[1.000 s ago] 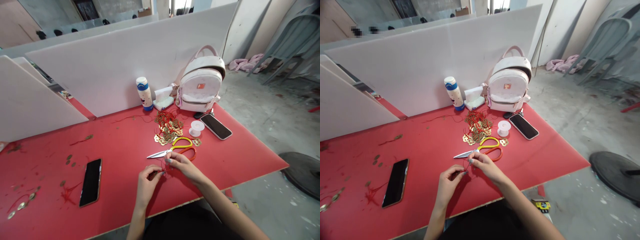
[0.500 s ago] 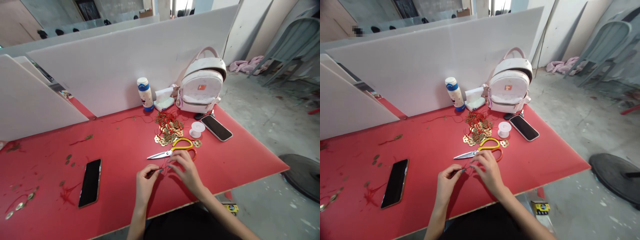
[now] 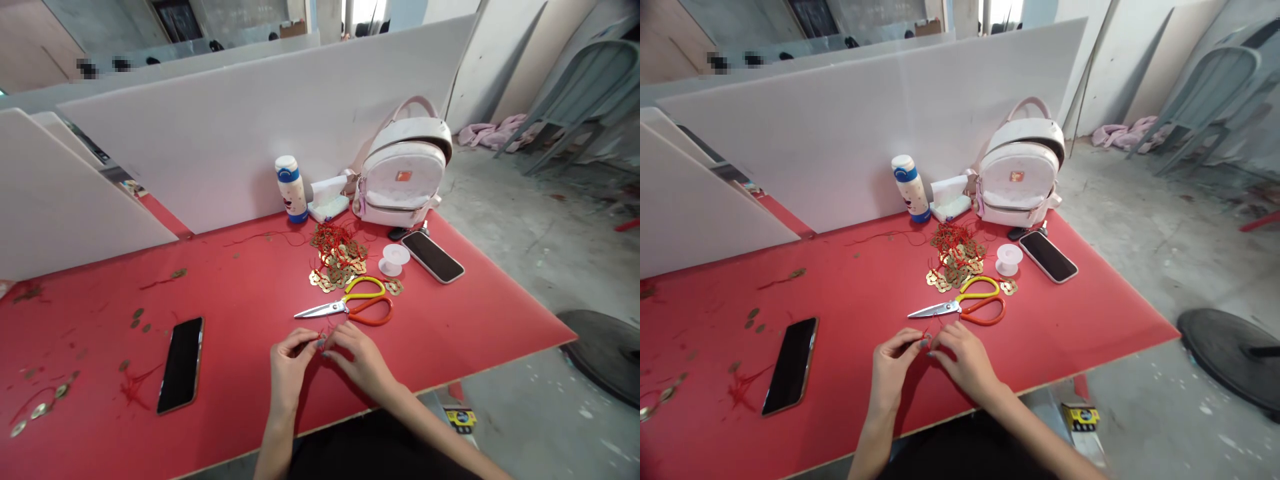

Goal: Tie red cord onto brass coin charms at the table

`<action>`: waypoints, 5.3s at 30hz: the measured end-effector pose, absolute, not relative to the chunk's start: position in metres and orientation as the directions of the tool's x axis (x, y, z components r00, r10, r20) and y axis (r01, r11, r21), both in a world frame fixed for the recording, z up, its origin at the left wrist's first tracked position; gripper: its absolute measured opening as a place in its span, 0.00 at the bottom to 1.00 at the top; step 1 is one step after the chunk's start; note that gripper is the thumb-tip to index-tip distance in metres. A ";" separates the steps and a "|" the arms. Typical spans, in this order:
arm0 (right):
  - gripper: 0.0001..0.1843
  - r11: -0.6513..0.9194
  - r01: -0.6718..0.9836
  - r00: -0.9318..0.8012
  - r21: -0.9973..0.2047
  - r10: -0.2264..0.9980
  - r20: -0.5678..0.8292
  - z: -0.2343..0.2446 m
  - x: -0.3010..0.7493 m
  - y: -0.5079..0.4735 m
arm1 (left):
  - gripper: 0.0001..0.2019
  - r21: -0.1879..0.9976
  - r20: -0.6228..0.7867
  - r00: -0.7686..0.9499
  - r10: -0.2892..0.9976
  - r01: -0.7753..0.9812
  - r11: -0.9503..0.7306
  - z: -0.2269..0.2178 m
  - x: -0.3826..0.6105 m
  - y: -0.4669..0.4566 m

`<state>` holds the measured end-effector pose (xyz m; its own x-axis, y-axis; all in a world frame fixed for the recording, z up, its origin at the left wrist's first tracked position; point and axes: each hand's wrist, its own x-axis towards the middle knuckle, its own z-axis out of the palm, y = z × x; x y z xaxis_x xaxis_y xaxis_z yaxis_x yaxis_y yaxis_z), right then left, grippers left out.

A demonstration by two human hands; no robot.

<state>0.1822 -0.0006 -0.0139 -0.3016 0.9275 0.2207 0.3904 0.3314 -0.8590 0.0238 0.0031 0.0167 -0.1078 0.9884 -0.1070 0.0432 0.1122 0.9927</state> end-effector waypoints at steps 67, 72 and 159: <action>0.13 0.565 0.509 -0.463 -0.649 0.815 0.347 0.016 0.199 0.016 | 0.07 0.768 0.185 0.149 0.971 0.594 -0.238 0.019 0.017 -0.001; 0.12 0.492 0.283 -0.371 -0.823 0.848 0.379 0.016 0.201 0.021 | 0.12 0.961 0.096 0.189 0.977 0.238 -0.141 0.021 0.021 -0.001; 0.05 0.260 0.206 -0.192 -0.943 0.956 0.222 -0.006 0.191 0.026 | 0.07 0.930 -0.008 -0.118 0.993 0.365 0.051 0.009 0.041 0.005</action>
<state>0.1907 0.0258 -0.0064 -0.1919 0.9560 0.2220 0.2055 0.2603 -0.9434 0.0407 0.0048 0.0091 -0.1184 0.9929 -0.0082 0.3647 0.0512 0.9297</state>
